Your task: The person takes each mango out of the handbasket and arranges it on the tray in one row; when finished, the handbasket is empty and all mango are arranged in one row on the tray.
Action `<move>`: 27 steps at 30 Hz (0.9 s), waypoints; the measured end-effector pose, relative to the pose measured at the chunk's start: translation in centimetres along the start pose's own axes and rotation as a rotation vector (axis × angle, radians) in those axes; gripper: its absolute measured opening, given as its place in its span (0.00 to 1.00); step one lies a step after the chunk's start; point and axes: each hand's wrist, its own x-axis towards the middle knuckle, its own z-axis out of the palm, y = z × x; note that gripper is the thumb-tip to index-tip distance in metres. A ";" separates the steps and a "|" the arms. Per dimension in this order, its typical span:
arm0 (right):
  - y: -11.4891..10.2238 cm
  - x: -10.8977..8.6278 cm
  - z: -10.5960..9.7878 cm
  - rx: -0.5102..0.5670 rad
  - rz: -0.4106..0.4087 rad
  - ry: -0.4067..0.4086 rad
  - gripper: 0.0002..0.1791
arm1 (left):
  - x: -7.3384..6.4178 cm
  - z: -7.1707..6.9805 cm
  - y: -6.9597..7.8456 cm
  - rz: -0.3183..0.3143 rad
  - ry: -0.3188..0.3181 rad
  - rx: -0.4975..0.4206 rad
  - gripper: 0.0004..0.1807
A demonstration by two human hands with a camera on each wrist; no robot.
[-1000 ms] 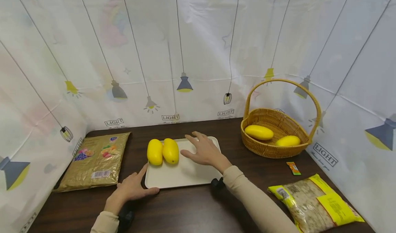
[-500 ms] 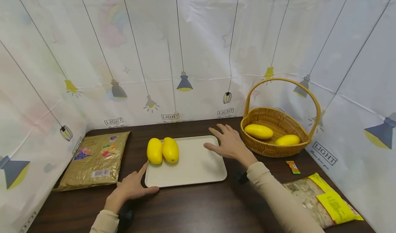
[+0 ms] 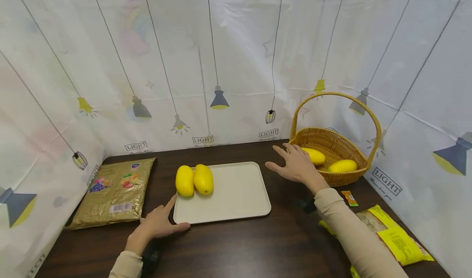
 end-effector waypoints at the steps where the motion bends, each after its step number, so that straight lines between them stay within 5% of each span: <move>1: 0.4 -0.1 -0.1 -0.004 0.005 -0.001 0.45 | 0.0 0.0 0.0 0.000 0.000 0.002 0.64; 14: 5.4 -0.8 -0.9 -0.030 0.108 -0.035 0.48 | 0.2 0.1 0.0 0.000 -0.008 0.009 0.65; 27: 7.9 0.0 -0.4 -0.017 0.156 -0.078 0.48 | 0.5 0.2 -0.3 -0.014 -0.020 0.002 0.65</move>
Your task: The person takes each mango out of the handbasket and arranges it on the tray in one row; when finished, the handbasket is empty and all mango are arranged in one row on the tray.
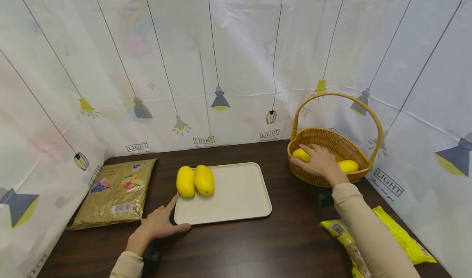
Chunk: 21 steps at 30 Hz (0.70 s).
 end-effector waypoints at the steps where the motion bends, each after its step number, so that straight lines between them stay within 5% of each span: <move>1: 0.1 0.1 0.0 -0.005 0.001 -0.004 0.48 | 0.0 0.0 0.0 0.001 0.000 0.001 0.65; 21: 3.4 1.0 -0.8 -0.048 0.034 -0.133 0.52 | -0.1 -0.1 0.0 0.013 0.012 -0.003 0.65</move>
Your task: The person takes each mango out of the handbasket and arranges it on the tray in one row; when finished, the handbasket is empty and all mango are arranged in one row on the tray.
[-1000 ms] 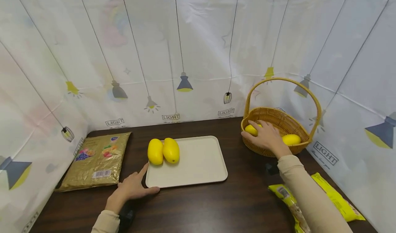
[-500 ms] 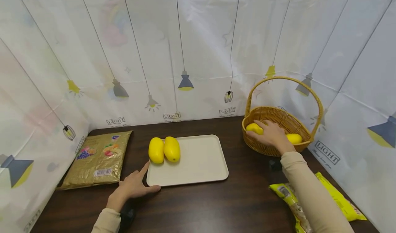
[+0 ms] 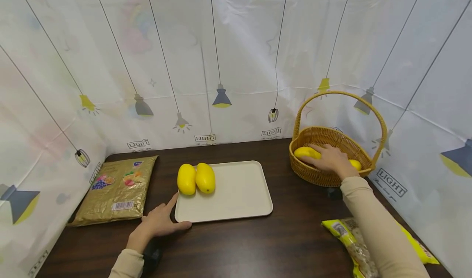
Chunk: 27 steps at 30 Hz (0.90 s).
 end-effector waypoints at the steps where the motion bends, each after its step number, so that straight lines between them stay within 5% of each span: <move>1: 0.2 0.1 0.0 -0.003 0.000 -0.007 0.52 | 0.0 0.0 0.0 -0.001 0.001 -0.001 0.65; 27: 2.6 2.2 -1.3 -0.080 -0.095 -0.097 0.48 | -0.2 -0.1 0.1 -0.019 -0.005 -0.001 0.65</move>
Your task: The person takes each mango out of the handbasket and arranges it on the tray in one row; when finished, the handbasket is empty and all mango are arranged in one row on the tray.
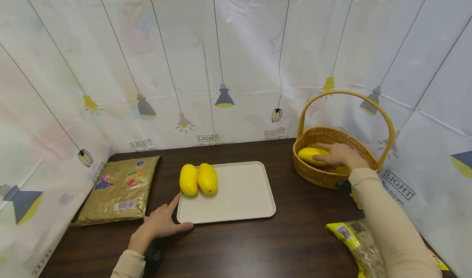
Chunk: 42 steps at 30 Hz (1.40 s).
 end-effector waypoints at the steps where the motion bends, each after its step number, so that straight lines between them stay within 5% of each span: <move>1: 0.0 0.0 0.0 -0.002 -0.002 -0.002 0.48 | 0.0 0.0 0.0 -0.002 0.000 -0.001 0.65; 13: 0.0 0.8 -0.3 0.001 0.007 -0.060 0.51 | 0.1 0.1 -0.1 -0.014 -0.006 -0.009 0.64; 21: 0.5 0.9 0.4 0.119 -0.024 -0.081 0.49 | 0.2 0.2 -0.2 -0.009 0.002 -0.011 0.64; 42: 1.0 0.0 1.0 0.096 -0.114 0.021 0.41 | 0.2 0.1 -0.2 -0.012 -0.002 -0.015 0.64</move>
